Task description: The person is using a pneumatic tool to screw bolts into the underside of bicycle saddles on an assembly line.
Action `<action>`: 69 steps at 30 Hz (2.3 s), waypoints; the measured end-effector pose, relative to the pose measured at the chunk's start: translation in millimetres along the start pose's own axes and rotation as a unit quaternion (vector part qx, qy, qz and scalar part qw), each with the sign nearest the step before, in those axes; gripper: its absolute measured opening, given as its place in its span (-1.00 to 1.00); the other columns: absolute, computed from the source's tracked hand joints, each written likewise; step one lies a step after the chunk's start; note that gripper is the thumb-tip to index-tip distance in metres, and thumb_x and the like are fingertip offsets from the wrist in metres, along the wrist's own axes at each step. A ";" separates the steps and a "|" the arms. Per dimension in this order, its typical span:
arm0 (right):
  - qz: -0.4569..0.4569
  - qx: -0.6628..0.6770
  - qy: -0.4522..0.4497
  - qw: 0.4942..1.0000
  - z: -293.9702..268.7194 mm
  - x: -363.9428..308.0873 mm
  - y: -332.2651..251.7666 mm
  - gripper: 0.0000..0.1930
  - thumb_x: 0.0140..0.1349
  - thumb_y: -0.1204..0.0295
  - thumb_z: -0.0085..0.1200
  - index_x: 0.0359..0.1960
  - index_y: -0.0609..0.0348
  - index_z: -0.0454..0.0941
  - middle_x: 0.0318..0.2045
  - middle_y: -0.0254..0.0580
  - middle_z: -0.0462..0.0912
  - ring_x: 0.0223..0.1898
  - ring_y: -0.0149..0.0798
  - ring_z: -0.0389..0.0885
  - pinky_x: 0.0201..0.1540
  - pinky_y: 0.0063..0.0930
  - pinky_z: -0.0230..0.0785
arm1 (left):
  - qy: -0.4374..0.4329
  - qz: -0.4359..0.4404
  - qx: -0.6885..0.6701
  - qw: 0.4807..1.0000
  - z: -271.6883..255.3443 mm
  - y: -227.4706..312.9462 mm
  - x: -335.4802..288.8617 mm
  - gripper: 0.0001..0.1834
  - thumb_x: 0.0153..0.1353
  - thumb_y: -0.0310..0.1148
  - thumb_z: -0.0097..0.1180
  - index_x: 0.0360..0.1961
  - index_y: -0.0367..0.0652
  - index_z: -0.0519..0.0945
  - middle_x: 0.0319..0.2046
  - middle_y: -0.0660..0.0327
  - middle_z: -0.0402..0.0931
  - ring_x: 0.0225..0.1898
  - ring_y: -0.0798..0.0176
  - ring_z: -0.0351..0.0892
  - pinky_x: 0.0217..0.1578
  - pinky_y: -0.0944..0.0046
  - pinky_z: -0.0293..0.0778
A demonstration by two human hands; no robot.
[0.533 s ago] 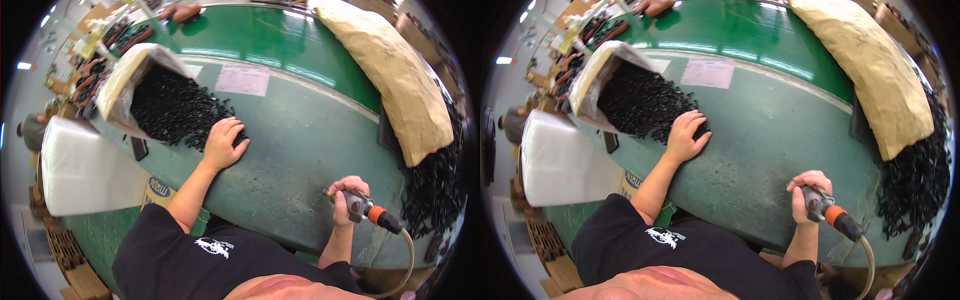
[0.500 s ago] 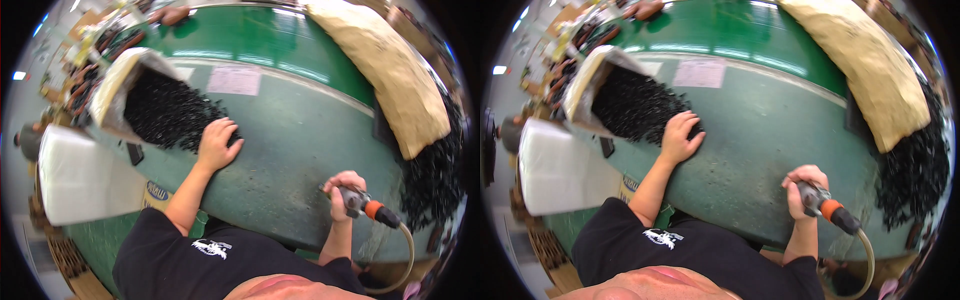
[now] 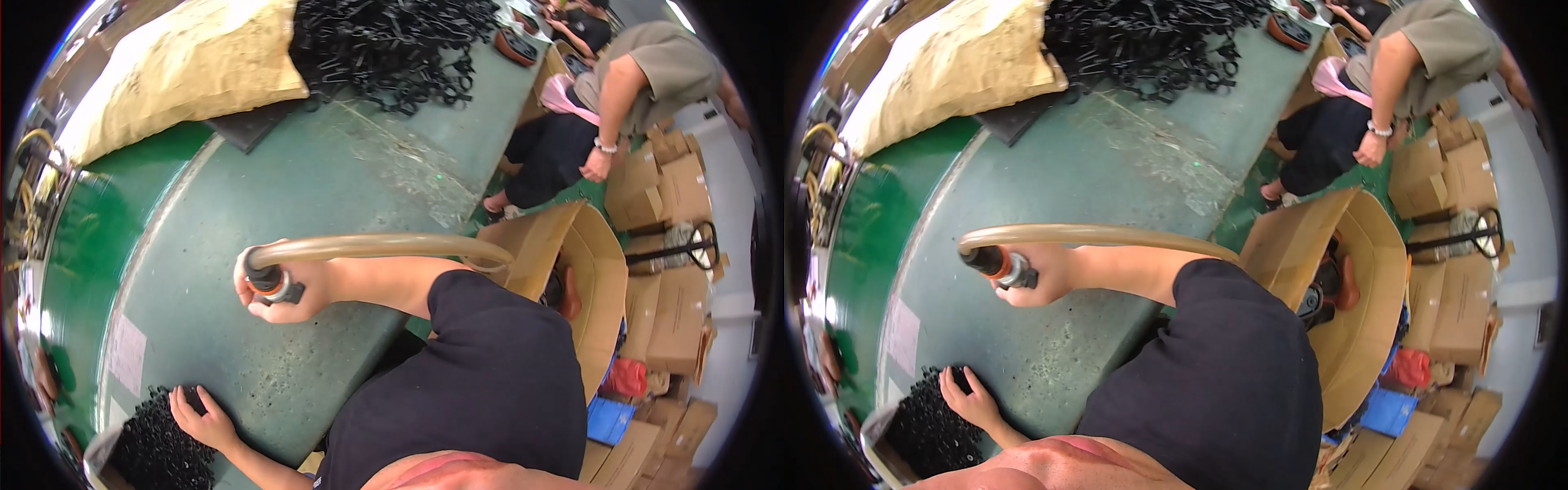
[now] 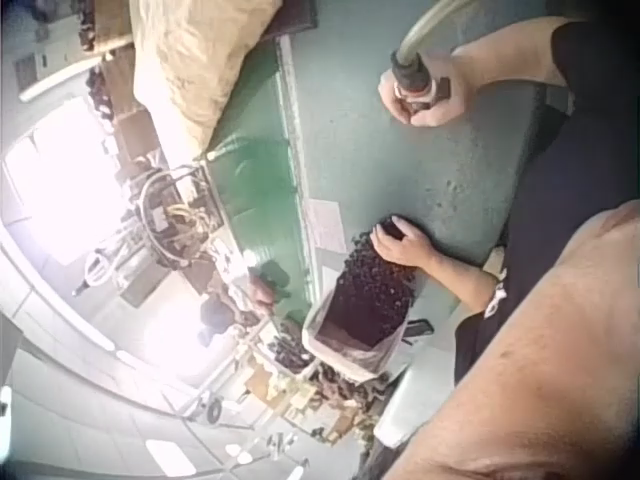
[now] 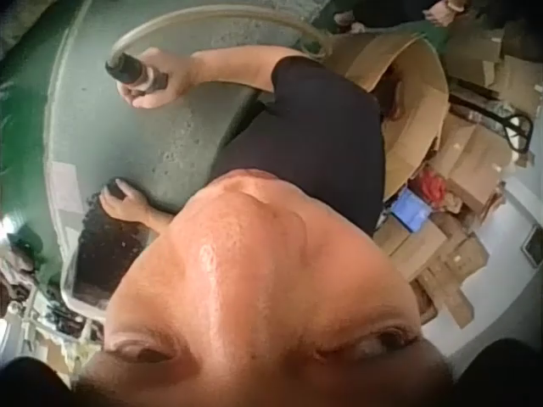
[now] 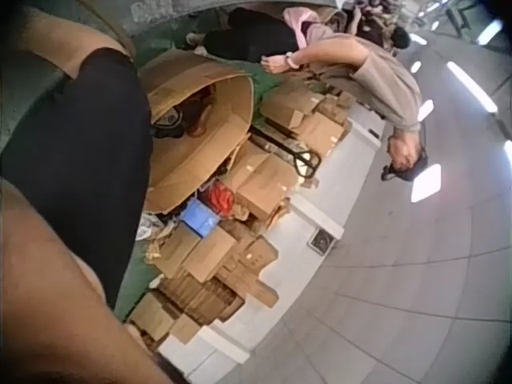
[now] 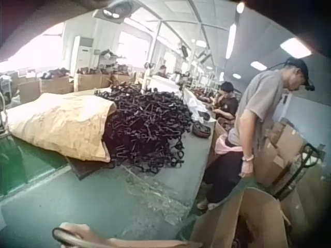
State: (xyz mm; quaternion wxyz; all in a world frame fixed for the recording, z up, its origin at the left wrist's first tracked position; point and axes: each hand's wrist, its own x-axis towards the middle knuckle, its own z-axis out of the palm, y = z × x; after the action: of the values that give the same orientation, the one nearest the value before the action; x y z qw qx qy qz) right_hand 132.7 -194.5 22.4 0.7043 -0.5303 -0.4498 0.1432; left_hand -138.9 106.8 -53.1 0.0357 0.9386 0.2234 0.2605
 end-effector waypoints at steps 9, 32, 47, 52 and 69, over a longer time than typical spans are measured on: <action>-0.053 -0.024 0.047 0.997 1.0 0.9 8.4 -0.73 0.06 0.52 0.31 -0.19 0.13 0.54 -0.40 -0.27 0.57 -0.40 -0.31 0.54 -0.28 -0.33 0.44 | -0.003 0.011 0.018 1.000 3.8 -6.8 1.3 -0.59 0.42 -0.28 0.31 0.17 -0.32 0.65 0.22 -0.03 0.62 0.26 -0.10 0.57 0.28 -0.05 0.47; -0.058 -0.037 0.041 0.997 -1.1 2.1 6.3 -0.70 0.06 0.53 0.31 -0.14 0.18 0.58 -0.37 -0.28 0.64 -0.39 -0.31 0.62 -0.29 -0.34 0.48 | -0.009 0.016 0.022 1.000 2.2 -3.6 3.5 -0.60 0.42 -0.28 0.31 0.16 -0.32 0.66 0.20 -0.05 0.62 0.25 -0.11 0.59 0.27 -0.05 0.48; -0.057 -0.049 0.041 0.996 2.2 2.5 5.4 -0.76 0.11 0.52 0.29 -0.17 0.20 0.60 -0.35 -0.28 0.71 -0.34 -0.34 0.70 -0.25 -0.40 0.55 | -0.004 0.006 0.023 1.000 -0.1 -4.8 3.6 -0.59 0.43 -0.26 0.30 0.16 -0.32 0.66 0.22 -0.04 0.62 0.26 -0.11 0.58 0.28 -0.04 0.47; 0.014 0.001 0.026 1.000 2.5 0.9 4.3 -0.79 0.11 0.53 0.30 -0.21 0.18 0.58 -0.34 -0.28 0.69 -0.31 -0.36 0.67 -0.19 -0.41 0.54 | -0.004 0.002 0.026 1.000 1.0 -3.1 3.6 -0.59 0.42 -0.27 0.30 0.17 -0.32 0.66 0.23 -0.04 0.61 0.27 -0.11 0.58 0.28 -0.05 0.46; -0.007 0.022 0.051 0.998 -0.2 3.6 6.4 -0.77 0.16 0.64 0.25 -0.17 0.15 0.54 -0.27 -0.31 0.68 -0.29 -0.47 0.65 -0.20 -0.49 0.53 | -0.004 0.002 0.002 1.000 -2.7 1.5 6.8 -0.60 0.37 -0.34 0.33 0.14 -0.33 0.65 0.20 -0.06 0.62 0.25 -0.14 0.58 0.30 -0.05 0.44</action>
State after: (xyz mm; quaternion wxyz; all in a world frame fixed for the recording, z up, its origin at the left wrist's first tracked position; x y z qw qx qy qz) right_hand 136.5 -189.6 18.5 0.7383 -0.5184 -0.4142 0.1209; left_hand -134.4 108.3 -47.3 0.0338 0.9402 0.2215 0.2564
